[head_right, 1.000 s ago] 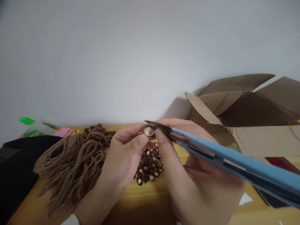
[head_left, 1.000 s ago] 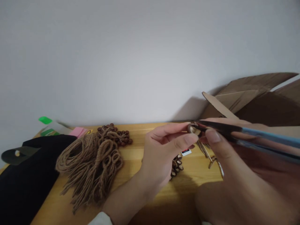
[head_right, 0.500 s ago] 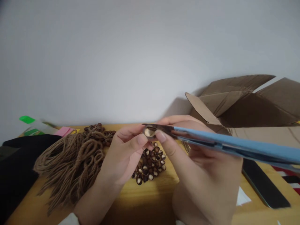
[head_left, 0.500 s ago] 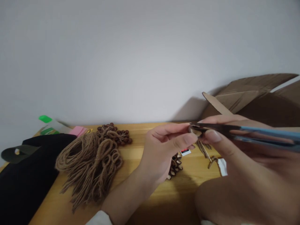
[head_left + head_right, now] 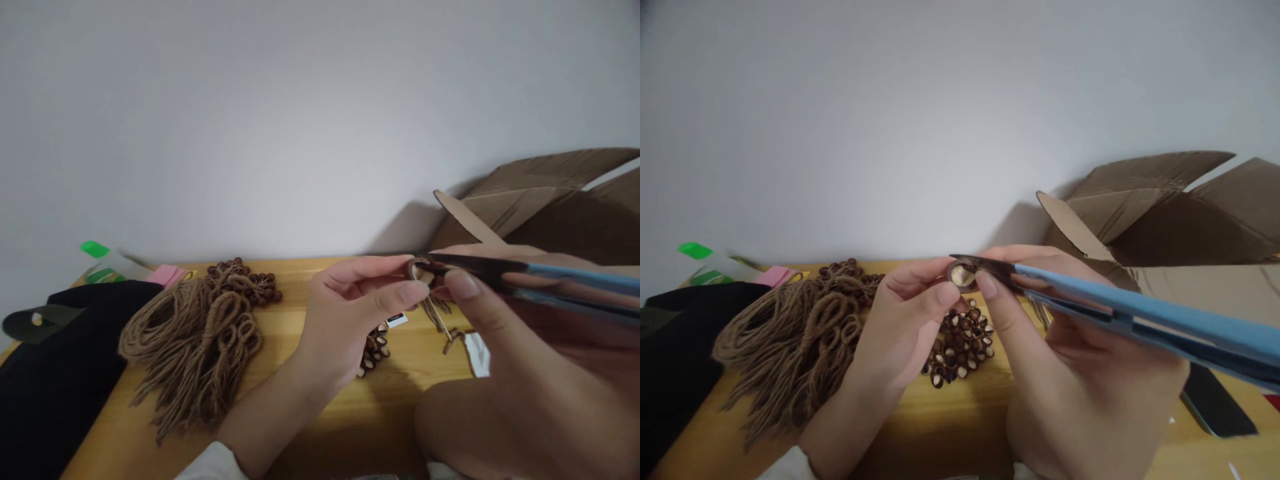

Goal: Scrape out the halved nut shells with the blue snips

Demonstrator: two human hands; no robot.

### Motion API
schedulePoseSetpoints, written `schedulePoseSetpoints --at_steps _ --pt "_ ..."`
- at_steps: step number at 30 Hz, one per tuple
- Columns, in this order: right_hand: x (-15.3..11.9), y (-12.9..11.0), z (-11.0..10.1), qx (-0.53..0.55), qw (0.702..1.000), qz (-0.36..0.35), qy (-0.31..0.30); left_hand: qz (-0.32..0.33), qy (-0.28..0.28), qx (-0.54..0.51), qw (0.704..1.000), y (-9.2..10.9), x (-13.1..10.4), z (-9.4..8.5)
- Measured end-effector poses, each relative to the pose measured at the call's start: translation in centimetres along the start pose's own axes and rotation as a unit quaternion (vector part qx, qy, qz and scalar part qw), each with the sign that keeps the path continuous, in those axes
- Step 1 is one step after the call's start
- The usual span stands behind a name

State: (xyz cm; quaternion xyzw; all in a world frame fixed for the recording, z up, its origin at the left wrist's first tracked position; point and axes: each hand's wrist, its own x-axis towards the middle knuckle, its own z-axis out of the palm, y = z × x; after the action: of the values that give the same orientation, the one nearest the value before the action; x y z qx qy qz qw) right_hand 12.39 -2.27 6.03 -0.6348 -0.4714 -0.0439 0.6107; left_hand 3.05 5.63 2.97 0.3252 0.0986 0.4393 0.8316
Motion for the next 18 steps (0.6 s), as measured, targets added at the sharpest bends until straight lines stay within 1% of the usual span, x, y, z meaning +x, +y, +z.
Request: schedulePoseSetpoints --at_steps 3,6,9,13,18 --pt "0.2 0.1 -0.4 -0.003 0.999 0.034 -0.012 -0.001 -0.002 -0.009 1.000 0.0 0.0 0.0" --pt "0.5 0.2 -0.5 -0.006 0.999 0.035 -0.033 -0.007 -0.002 -0.009 1.000 0.1 0.0 0.0" --pt "0.9 0.2 -0.5 0.017 0.998 0.035 -0.048 -0.013 -0.012 -0.012 1.000 0.2 -0.1 0.0" --pt "1.4 0.5 -0.6 0.033 0.998 0.005 -0.053 -0.017 -0.022 -0.024 0.999 0.4 0.0 0.0" --pt "1.7 1.0 -1.1 0.038 0.995 -0.024 -0.084 -0.019 -0.033 0.017 0.999 0.7 0.2 -0.2"
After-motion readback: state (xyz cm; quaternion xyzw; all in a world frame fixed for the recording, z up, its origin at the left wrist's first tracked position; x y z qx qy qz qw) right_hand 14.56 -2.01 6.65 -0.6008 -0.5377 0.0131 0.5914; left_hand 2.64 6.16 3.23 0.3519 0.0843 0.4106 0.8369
